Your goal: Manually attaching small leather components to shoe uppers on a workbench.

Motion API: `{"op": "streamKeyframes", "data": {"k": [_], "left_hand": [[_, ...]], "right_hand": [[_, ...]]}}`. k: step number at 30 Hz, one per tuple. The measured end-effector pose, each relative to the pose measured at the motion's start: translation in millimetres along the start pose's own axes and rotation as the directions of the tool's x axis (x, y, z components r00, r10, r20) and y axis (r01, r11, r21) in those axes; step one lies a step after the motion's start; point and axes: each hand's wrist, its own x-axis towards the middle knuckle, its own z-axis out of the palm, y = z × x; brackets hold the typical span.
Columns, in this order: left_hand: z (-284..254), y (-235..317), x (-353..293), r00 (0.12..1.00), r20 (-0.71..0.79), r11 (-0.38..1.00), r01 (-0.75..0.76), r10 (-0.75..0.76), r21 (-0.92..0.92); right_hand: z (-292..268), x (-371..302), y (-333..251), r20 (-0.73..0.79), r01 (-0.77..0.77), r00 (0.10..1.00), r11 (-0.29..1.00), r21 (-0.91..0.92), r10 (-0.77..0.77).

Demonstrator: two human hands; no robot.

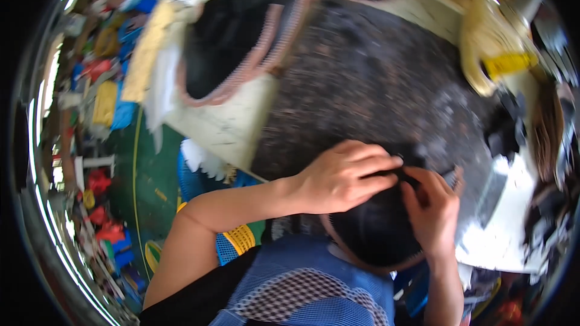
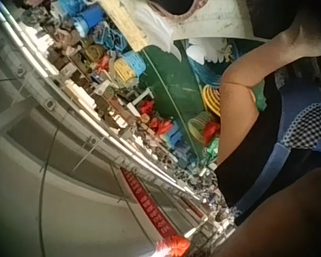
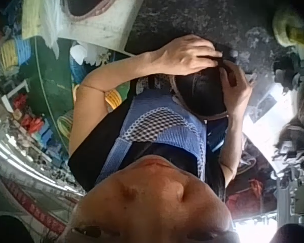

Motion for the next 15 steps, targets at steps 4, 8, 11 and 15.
{"op": "streamKeyframes", "data": {"k": [4,8,11,15], "left_hand": [[-108.9,-53.2,-18.6,0.970,-0.231,0.921,0.162,-0.081,0.354],[-203.7,-97.5,-126.1,0.749,-0.430,0.607,0.661,-0.504,0.441],[-202.2,-111.9,-150.7,0.771,-0.336,0.652,0.637,-0.541,0.412],[-206.6,-115.7,-158.7,0.892,-0.223,0.599,0.433,-0.394,0.674]], "right_hand": [[-24.1,-28.9,18.8,-0.169,-0.093,0.975,0.959,0.267,0.142],[-65.2,-45.2,62.8,-0.312,-0.073,0.921,0.888,0.455,0.235],[-83.9,-56.8,76.7,-0.377,-0.157,0.868,0.898,0.411,0.324],[-84.1,-54.9,83.1,-0.279,-0.198,0.900,0.883,0.426,0.336]]}}
